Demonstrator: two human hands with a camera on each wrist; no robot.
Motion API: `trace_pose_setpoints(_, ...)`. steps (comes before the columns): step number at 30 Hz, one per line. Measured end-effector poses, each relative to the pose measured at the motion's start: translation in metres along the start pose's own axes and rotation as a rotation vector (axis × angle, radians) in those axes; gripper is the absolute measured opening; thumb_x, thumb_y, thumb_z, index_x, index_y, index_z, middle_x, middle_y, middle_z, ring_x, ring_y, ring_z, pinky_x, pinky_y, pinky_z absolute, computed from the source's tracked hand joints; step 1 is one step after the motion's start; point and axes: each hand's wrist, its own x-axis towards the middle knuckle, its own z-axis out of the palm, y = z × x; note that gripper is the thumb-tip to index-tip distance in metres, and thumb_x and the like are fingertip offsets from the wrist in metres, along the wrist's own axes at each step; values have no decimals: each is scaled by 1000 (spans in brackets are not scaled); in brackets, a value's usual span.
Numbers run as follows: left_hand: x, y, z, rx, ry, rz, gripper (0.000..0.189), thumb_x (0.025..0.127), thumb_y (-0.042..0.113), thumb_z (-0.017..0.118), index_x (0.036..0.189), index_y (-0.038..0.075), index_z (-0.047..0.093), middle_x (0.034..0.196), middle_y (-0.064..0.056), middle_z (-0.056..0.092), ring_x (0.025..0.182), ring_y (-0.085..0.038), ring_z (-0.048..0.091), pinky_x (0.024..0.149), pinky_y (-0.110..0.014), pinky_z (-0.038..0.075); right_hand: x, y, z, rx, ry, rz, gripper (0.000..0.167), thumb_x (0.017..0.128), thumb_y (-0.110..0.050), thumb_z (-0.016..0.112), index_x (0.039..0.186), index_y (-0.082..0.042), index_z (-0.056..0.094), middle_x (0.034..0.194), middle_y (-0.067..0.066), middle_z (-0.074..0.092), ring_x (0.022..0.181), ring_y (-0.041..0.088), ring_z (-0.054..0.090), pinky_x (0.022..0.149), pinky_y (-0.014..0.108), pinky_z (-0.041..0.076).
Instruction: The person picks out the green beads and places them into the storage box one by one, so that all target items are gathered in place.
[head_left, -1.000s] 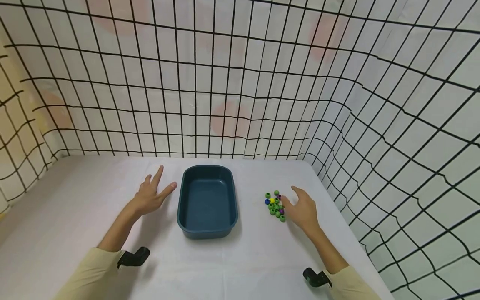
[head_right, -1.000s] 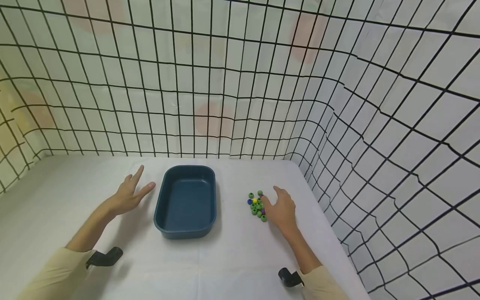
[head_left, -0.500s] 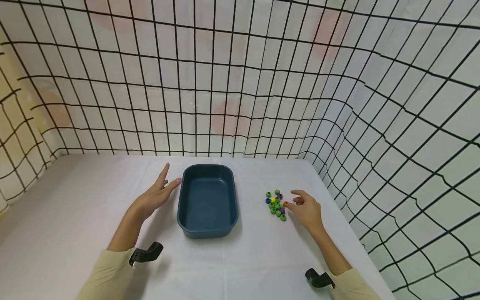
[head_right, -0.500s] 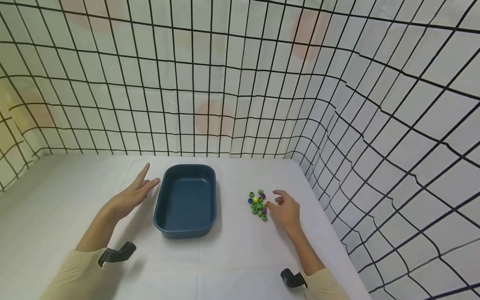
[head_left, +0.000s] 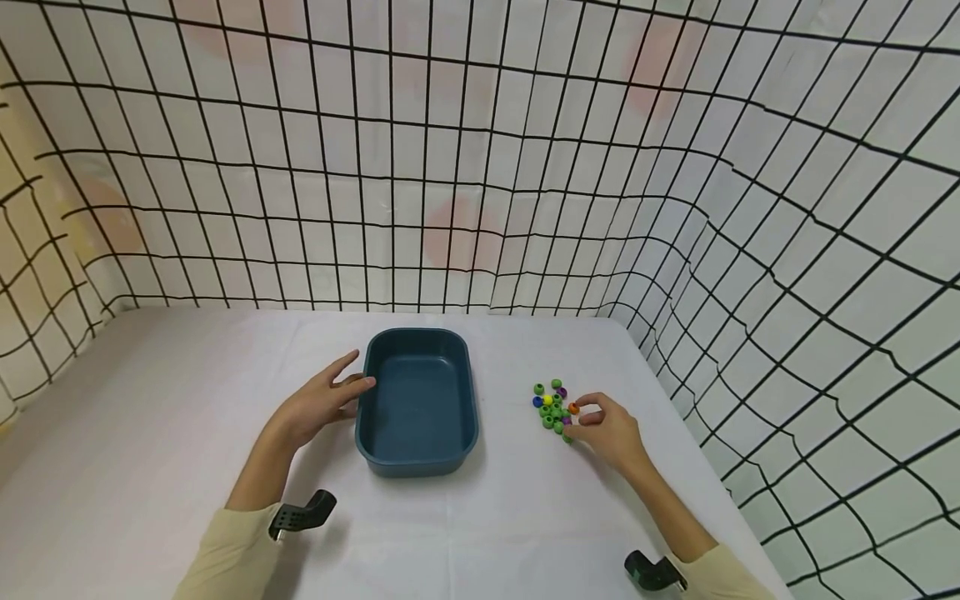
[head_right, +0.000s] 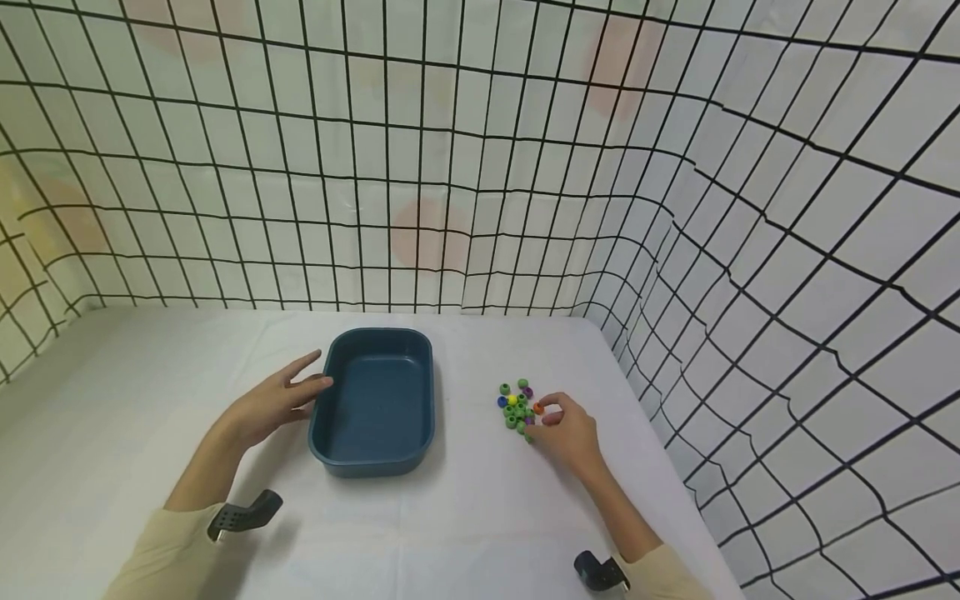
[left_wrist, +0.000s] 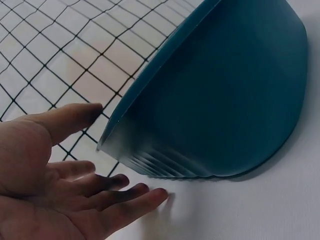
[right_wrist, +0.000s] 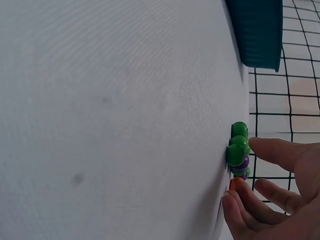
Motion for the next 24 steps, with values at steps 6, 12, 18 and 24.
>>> trace_pose_setpoints(6, -2, 0, 1, -54, -16, 10, 77, 105, 23, 55, 165, 14, 7, 166, -29, 14, 150, -46, 28, 109, -55, 46, -3, 0, 0, -12, -38, -28, 47, 81, -21, 85, 120, -9, 64, 100, 8, 73, 93, 21, 69, 75, 32, 53)
trace_pose_setpoints(12, -3, 0, 3, -95, -19, 31, 72, 106, 14, 51, 165, 16, 9, 167, -28, 12, 150, -46, 26, 109, -56, 45, -5, 0, 3, -23, -34, -42, 40, 81, -17, 84, 115, -10, 65, 97, 7, 73, 90, 20, 69, 76, 33, 54)
trace_pose_setpoints(18, -4, 2, 3, -92, -24, 48, 71, 105, 10, 51, 164, 15, 12, 166, -30, 12, 149, -47, 29, 106, -54, 49, -8, 0, 4, -28, -11, -73, 35, 79, -15, 85, 108, -9, 67, 92, 6, 75, 86, 19, 70, 74, 31, 53)
trace_pose_setpoints(24, -5, 4, 3, -99, -19, 48, 72, 103, 7, 54, 164, 11, 15, 165, -31, 15, 147, -46, 35, 100, -52, 54, -9, 1, 5, -29, -11, -84, 33, 78, -13, 85, 105, -9, 66, 89, 5, 76, 84, 17, 69, 73, 31, 53)
